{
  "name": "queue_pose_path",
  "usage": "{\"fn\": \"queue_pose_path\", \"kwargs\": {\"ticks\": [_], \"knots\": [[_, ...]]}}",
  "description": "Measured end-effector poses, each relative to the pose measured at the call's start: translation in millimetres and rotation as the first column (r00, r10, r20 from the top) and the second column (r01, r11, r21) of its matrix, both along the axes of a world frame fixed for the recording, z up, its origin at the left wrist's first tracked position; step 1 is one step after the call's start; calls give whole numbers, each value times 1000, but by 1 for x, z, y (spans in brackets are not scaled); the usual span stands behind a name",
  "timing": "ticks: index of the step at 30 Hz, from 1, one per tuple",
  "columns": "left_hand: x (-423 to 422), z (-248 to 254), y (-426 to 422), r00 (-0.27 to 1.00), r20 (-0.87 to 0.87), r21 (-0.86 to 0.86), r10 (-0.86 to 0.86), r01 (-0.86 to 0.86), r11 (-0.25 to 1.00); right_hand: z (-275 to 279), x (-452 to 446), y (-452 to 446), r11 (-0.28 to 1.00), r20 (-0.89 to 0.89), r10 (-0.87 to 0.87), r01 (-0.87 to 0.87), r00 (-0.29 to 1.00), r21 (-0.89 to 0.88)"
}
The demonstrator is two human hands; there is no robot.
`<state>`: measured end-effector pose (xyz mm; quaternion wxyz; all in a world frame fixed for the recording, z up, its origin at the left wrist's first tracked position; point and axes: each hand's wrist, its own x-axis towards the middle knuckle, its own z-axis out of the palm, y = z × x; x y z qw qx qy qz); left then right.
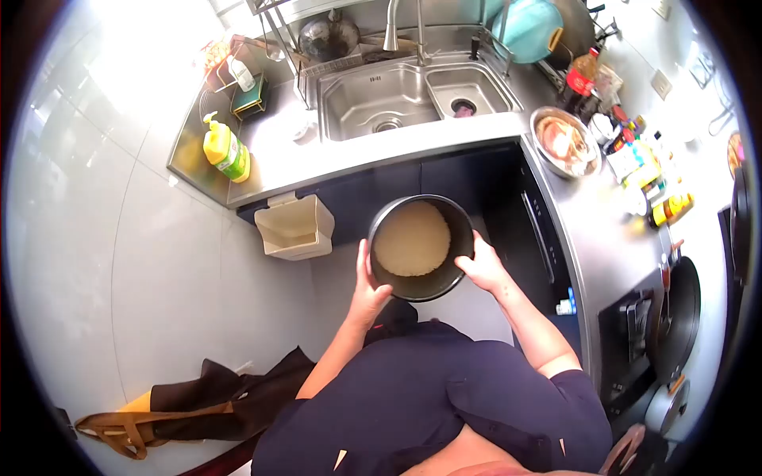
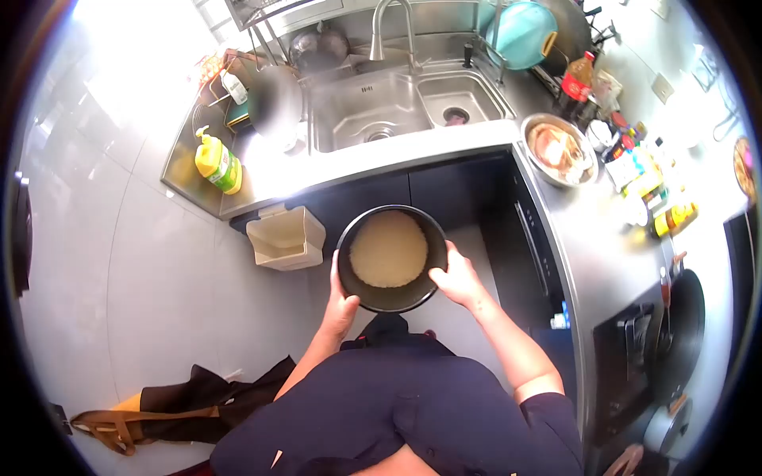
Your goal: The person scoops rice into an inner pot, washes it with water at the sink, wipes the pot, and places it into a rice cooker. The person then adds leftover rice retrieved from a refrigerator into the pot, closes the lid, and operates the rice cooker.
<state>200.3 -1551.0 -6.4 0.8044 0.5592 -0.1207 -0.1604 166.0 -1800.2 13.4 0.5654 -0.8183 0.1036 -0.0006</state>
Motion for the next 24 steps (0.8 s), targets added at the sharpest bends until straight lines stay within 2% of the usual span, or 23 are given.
{"fn": "queue_pose_path", "kwargs": {"ticks": [2,5,9,11,12,13,15,16,17,18,19,20,21,23,24], "knots": [[35,-18,-3,999,-34,-38,41,-42,998,29,50,-4,995,-82,82,-86,993,-50],[89,-19,-10,987,-138,-77,77,-88,993,29,120,-19,974,-81,192,-200,978,-105],[181,-22,-32,976,-215,-125,26,-53,991,32,200,-46,973,-121,215,-223,969,-62],[224,4,-61,974,-224,-204,-29,-17,979,16,242,-74,954,19,253,-246,967,-169],[247,-2,-70,959,-283,-187,-24,-30,982,24,264,-87,964,-49,263,-265,963,-28],[271,-7,-79,942,-322,-163,-95,44,986,32,288,-102,955,-114,285,-271,952,120],[306,-6,-102,916,-393,-199,-83,3,980,15,337,-136,928,28,254,-251,967,277],[322,-7,-113,892,-441,-250,-97,-18,968,14,363,-152,940,53,211,-217,976,264],[338,-10,-121,865,-496,-248,-69,-66,966,7,395,-168,977,87,184,-192,979,89],[350,-15,-130,831,-555,-244,-38,-119,962,-28,436,-192,975,251,168,-123,953,-188],[357,-19,-139,788,-616,-235,-5,-178,955,-21,464,-211,945,113,171,-131,979,-299],[365,-19,-150,736,-673,-183,70,-258,949,3,482,-215,952,-16,71,-73,997,-296],[369,-21,-158,730,-679,-171,79,-263,950,-36,526,-241,891,171,149,-58,974,-450],[382,-21,-171,738,-666,-155,103,-272,950,-32,581,-263,735,59,187,-99,981,-671],[384,-12,-181,727,-671,-118,147,-300,947,-35,608,-273,711,70,169,-72,983,-699]]}}
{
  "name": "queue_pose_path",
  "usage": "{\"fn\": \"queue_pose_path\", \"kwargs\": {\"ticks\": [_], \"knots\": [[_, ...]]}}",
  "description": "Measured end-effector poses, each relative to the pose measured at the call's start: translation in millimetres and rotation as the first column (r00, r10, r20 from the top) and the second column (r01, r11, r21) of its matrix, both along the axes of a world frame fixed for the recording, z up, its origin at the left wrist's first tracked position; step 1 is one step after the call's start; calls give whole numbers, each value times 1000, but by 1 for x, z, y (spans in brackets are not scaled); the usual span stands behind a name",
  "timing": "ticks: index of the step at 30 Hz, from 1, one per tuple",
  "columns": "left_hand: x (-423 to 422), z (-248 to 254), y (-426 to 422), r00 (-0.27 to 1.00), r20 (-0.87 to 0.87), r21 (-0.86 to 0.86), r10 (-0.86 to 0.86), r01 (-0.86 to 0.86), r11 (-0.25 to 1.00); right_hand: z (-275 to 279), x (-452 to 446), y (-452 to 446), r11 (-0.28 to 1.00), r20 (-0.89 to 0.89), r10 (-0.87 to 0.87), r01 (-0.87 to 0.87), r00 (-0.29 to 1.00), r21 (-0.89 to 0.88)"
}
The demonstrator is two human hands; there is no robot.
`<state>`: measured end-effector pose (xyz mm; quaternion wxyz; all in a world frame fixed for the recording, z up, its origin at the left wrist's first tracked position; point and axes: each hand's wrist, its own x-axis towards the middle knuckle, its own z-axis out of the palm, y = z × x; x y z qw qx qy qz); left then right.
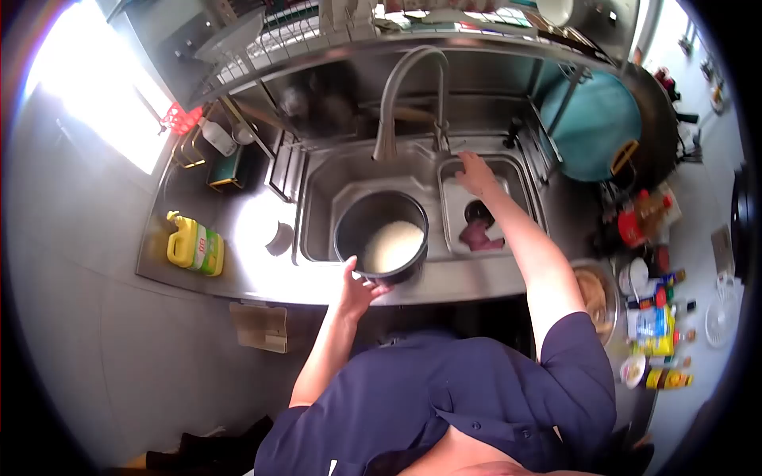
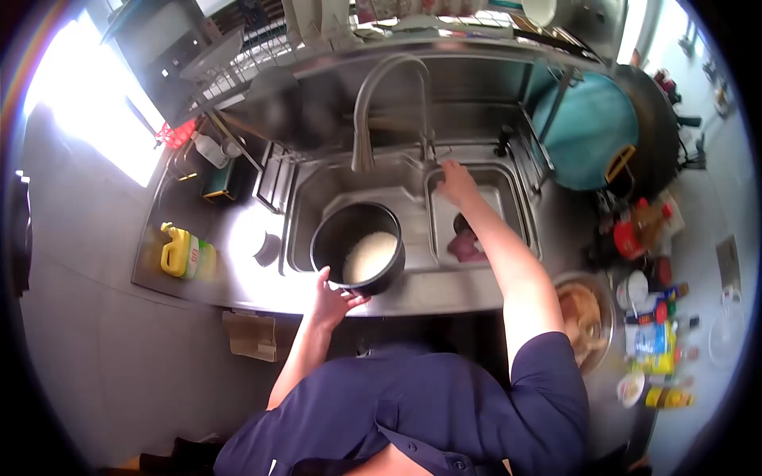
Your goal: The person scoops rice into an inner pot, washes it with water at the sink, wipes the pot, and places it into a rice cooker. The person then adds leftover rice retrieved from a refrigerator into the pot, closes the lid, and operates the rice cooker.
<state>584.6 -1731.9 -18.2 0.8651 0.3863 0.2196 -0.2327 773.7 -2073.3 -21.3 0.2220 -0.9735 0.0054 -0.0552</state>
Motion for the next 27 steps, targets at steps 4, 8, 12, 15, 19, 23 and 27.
{"fn": "queue_pose_path", "kwargs": {"ticks": [4,8,12,15,19,23,27], "knots": [[16,4,-18,999,19,28,34,-35,999,-27,75,-26,998,0,-44,44,999,-52],[29,-9,-22,993,-26,39,113,-112,993,-38,89,-22,995,-115,-83,88,990,36],[51,-13,-16,997,-25,58,80,-78,995,-46,76,-14,995,-119,-91,94,989,24],[83,-40,-6,998,-52,62,43,-39,997,-52,66,3,995,-175,-92,84,980,-57],[108,-20,-15,997,26,126,69,-71,989,-59,65,2,996,-145,-91,89,985,-22],[124,-18,-13,994,105,212,35,-57,976,-44,52,-3,998,-158,-67,64,985,-20],[142,-39,-4,988,151,249,-21,-17,968,-48,49,-5,997,-112,-71,72,991,7]]}}
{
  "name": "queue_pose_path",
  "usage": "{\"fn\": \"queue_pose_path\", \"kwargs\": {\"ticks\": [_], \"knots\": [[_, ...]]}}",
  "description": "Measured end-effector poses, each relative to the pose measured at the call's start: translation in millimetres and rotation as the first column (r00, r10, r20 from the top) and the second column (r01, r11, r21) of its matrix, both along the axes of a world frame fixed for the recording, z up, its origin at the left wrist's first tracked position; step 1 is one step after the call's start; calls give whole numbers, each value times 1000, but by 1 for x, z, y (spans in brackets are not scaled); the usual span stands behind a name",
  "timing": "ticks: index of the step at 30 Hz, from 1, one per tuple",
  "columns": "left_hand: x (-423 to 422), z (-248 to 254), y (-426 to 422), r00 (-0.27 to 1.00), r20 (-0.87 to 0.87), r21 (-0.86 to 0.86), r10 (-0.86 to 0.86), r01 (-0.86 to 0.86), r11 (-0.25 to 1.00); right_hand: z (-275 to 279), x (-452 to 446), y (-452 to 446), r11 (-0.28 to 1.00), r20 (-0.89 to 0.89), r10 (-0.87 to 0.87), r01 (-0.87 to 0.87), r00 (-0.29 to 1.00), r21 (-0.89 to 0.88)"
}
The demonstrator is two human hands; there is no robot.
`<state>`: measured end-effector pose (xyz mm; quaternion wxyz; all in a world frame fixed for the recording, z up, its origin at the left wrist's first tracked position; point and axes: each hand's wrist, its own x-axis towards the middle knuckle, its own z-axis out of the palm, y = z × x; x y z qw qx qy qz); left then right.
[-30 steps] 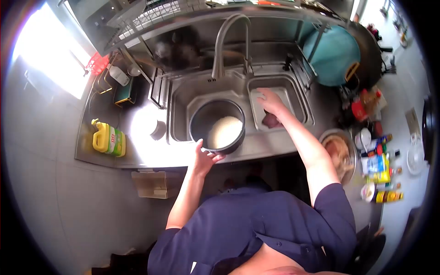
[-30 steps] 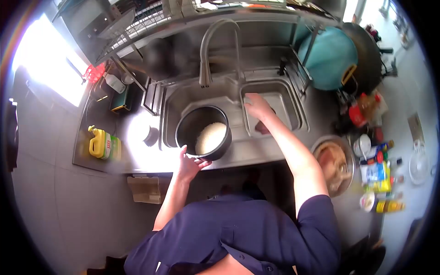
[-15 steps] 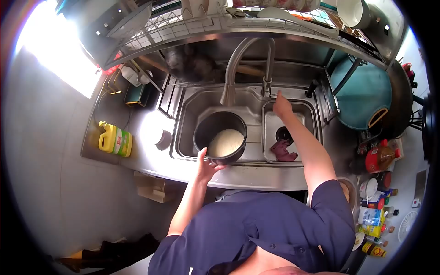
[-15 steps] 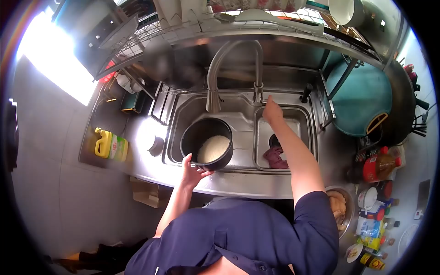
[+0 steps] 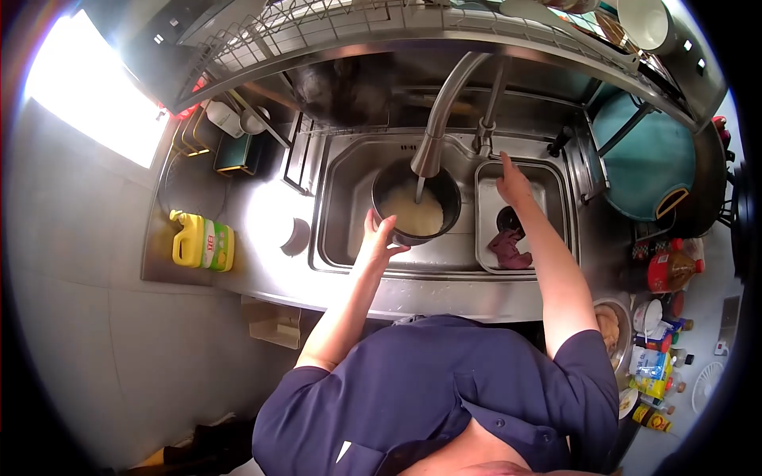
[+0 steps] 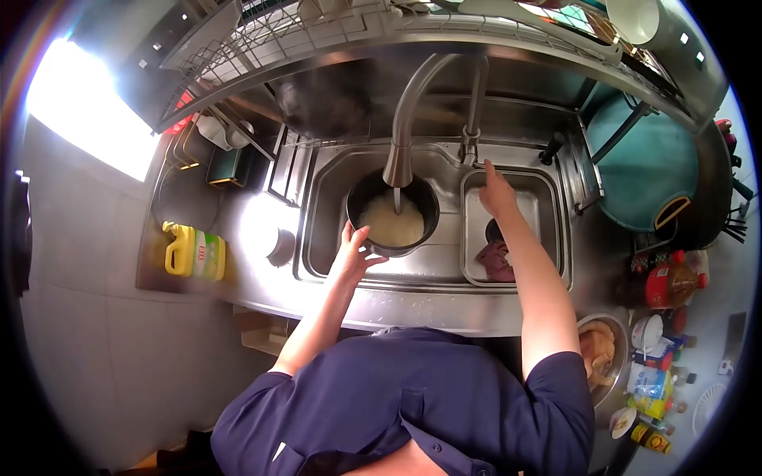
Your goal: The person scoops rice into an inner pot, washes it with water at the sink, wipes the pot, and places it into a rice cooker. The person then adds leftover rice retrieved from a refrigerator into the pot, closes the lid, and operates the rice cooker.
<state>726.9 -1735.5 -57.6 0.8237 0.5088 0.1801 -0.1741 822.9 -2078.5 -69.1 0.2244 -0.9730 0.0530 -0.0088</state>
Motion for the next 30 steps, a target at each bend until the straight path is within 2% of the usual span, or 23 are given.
{"fn": "queue_pose_path", "kwargs": {"ticks": [1,7,11,14,15,18,22,25,29,30], "knots": [[4,-1,3,1000,12,-7,-18,18,1000,5,-1,2,999,-36,-22,23,999,36],[35,-4,4,997,72,-43,-29,32,999,-6,2,4,998,86,-38,33,996,58],[47,3,-5,1000,12,-168,-4,6,986,-6,3,2,998,78,-22,17,997,64],[51,-24,-11,994,-83,-388,-76,38,921,-2,0,4,997,70,-27,22,997,70],[44,-10,-18,989,-136,-360,-63,10,933,0,0,5,997,64,-33,29,997,66],[33,-7,-22,975,-127,-420,-185,116,900,0,-1,5,997,54,-36,32,998,64],[27,-13,-16,972,-138,-337,-191,135,932,-4,-2,3,996,73,-24,18,997,84],[26,-16,-9,978,-188,-212,-91,50,976,-12,2,-3,992,137,-2,-15,991,127],[22,-15,-1,977,-215,-162,2,-38,986,1,-8,11,994,373,-10,-32,928,105],[21,-17,2,981,-187,-169,-44,12,986,12,-13,21,991,429,-3,-53,903,119]]}}
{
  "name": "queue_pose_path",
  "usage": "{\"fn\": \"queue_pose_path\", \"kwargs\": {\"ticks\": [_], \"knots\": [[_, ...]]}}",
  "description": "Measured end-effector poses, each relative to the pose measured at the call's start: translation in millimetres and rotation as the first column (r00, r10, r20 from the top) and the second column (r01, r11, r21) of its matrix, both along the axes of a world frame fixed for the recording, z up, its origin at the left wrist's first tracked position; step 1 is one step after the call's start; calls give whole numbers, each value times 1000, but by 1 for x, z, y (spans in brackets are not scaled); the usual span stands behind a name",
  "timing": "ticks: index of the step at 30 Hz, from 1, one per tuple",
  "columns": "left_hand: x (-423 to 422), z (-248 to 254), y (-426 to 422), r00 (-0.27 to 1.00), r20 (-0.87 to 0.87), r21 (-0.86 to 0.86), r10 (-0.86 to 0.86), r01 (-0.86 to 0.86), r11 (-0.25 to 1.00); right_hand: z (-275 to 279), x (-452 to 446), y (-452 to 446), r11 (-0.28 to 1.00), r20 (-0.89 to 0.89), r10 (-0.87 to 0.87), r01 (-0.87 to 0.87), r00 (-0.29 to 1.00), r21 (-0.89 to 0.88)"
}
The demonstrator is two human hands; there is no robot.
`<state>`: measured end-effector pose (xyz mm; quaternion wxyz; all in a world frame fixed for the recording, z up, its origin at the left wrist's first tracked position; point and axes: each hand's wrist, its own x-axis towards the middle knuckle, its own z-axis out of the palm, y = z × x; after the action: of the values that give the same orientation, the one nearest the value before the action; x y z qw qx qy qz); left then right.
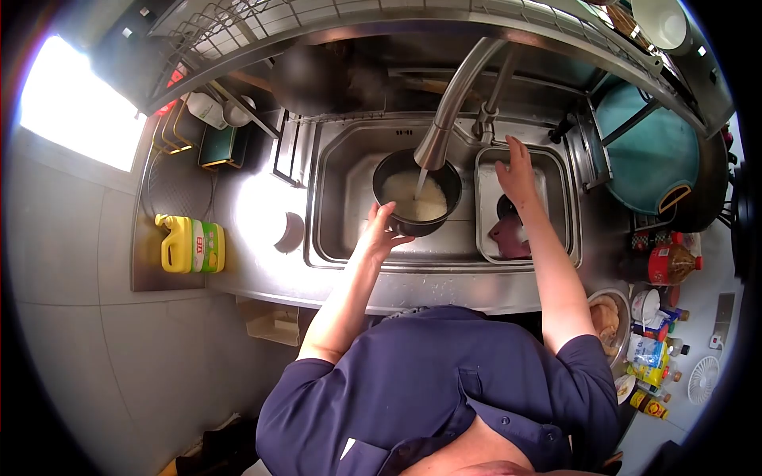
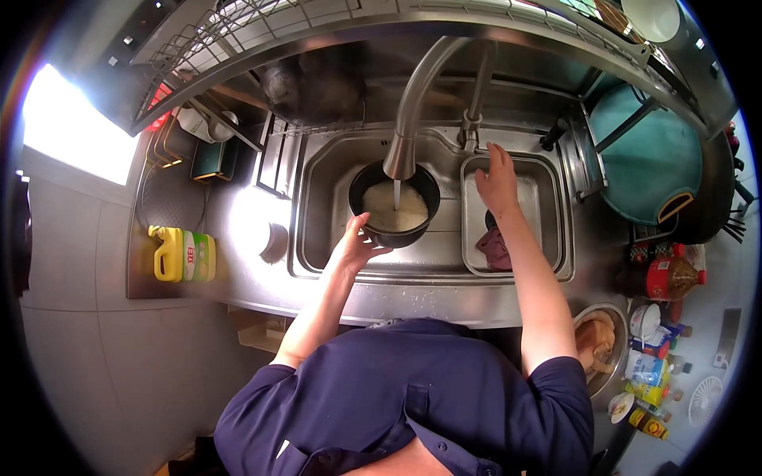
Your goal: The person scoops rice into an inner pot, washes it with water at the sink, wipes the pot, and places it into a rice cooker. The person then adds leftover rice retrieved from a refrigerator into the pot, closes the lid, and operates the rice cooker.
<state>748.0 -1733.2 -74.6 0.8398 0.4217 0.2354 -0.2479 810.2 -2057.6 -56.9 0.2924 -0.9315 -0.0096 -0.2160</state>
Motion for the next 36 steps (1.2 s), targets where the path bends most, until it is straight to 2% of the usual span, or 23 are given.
{"fn": "queue_pose_path", "kwargs": {"ticks": [1,4,7,11,14,20,26,29,32,33,36], "knots": [[0,-2,4,999,28,-6,-46,46,999,11,-5,11,1000,61,14,-15,998,16],[-3,2,7,987,96,39,-127,124,992,37,-22,46,981,91,178,-184,980,58],[-7,9,4,972,188,159,-142,113,981,47,-35,74,901,-42,432,-429,901,59],[-5,12,4,937,319,349,-141,22,937,48,-40,96,887,-75,460,-456,885,72],[0,15,7,939,323,393,-119,-19,920,47,-35,104,891,-195,440,-399,877,218],[5,8,7,916,402,329,4,-149,933,48,-25,117,879,-227,476,-450,850,156],[20,1,14,873,487,318,-23,-153,936,51,-26,111,891,-212,449,-416,868,182],[24,-1,8,904,415,119,102,-165,979,59,-29,103,892,-200,433,-387,879,232],[24,-12,0,953,283,-10,108,-110,994,60,-30,95,902,-188,393,-338,900,267],[22,-15,-4,962,258,11,92,-98,995,60,-30,92,909,-174,378,-329,909,256],[12,-22,-12,996,73,-129,40,-30,991,59,-31,84,924,-148,336,-296,930,241]]}}
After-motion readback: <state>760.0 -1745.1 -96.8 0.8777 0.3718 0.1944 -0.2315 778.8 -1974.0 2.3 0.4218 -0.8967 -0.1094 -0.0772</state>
